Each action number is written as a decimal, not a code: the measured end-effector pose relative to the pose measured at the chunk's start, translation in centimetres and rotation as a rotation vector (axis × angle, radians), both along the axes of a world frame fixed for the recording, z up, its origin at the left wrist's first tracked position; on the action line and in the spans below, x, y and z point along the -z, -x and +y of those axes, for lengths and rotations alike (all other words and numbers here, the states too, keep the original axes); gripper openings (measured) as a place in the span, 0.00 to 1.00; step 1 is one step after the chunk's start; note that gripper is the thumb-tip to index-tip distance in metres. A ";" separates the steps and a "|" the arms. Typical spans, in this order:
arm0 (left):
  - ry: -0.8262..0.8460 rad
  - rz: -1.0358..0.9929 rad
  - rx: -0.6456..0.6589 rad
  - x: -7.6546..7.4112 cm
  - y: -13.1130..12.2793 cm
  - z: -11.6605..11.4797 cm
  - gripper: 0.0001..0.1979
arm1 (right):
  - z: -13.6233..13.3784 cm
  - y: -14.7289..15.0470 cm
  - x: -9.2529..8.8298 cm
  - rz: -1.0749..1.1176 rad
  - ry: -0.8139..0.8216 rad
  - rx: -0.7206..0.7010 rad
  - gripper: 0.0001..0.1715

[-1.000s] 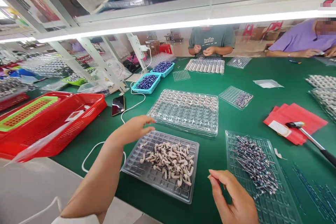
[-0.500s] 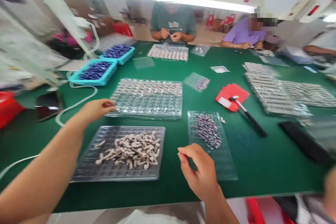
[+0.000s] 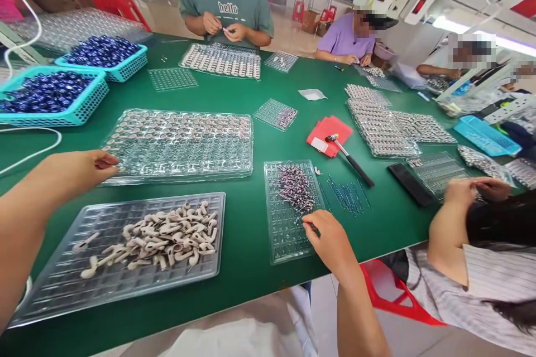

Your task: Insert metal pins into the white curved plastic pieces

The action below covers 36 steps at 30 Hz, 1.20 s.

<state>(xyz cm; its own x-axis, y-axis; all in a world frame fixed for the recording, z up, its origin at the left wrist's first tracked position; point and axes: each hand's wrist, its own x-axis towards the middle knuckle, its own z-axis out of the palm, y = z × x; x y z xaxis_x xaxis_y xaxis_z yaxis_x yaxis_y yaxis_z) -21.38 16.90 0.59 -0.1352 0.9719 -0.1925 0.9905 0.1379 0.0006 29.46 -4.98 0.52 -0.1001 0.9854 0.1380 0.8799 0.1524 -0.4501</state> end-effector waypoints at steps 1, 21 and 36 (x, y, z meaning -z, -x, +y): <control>-0.015 -0.001 0.008 -0.4 -0.2 -0.2 0.15 | 0.3 0.1 0.2 -0.049 -0.012 -0.044 0.11; 0.492 -1.762 -0.413 -4.4 -15.0 -13.2 0.07 | 2.0 1.2 0.3 -0.052 -0.092 -0.209 0.07; 0.762 -1.911 -0.420 -2.4 -20.0 -15.6 0.11 | -0.6 6.4 1.6 0.580 0.070 0.177 0.11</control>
